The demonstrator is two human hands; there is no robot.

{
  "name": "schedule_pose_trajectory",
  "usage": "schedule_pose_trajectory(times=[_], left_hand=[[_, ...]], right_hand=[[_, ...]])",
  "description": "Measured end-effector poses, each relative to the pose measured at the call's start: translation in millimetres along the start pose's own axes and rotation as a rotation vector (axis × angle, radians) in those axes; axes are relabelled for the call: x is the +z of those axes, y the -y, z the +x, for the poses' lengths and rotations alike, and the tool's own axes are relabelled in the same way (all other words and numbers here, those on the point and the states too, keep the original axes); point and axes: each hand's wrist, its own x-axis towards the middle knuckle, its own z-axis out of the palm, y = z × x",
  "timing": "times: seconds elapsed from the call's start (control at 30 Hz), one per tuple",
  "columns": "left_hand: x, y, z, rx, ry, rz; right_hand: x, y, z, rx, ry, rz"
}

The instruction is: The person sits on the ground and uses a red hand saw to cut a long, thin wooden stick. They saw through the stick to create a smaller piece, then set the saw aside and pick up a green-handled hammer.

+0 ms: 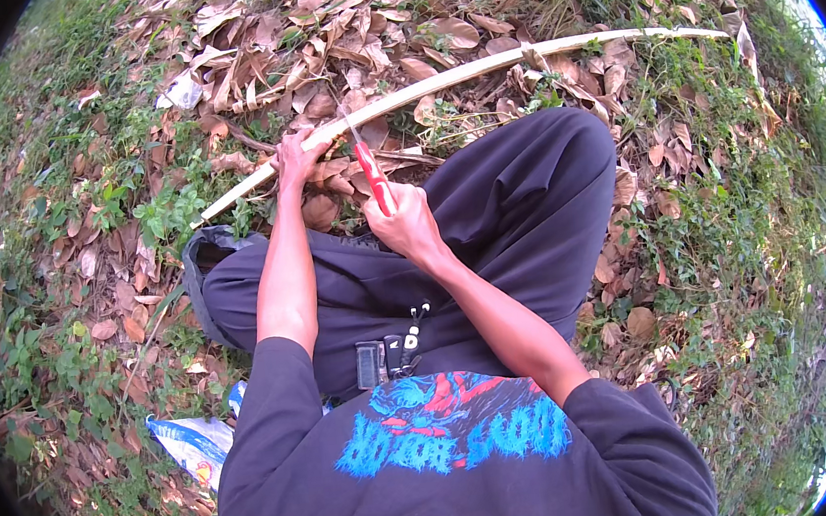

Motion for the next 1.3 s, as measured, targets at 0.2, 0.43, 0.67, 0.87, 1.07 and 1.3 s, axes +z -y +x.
schedule_pose_trajectory(times=[0.2, 0.43, 0.67, 0.87, 1.07, 1.3], left_hand=[[3, 2, 3, 0.004, 0.001, 0.007], [6, -1, 0, 0.005, -0.055, -0.018], [2, 6, -1, 0.007, -0.023, -0.020], [5, 3, -3, 0.018, -0.045, -0.019], [4, 1, 0, 0.009, -0.028, -0.036], [3, 5, -1, 0.005, -0.033, -0.038]], right_hand=[[-23, 0, -45, 0.080, 0.027, 0.087], [-8, -4, 3, 0.011, 0.000, -0.011], [-8, 13, -46, 0.000, 0.034, -0.010], [-4, 19, -38, -0.015, 0.045, 0.002], [-27, 8, -6, 0.051, 0.006, 0.040], [7, -6, 16, -0.019, -0.004, -0.039]])
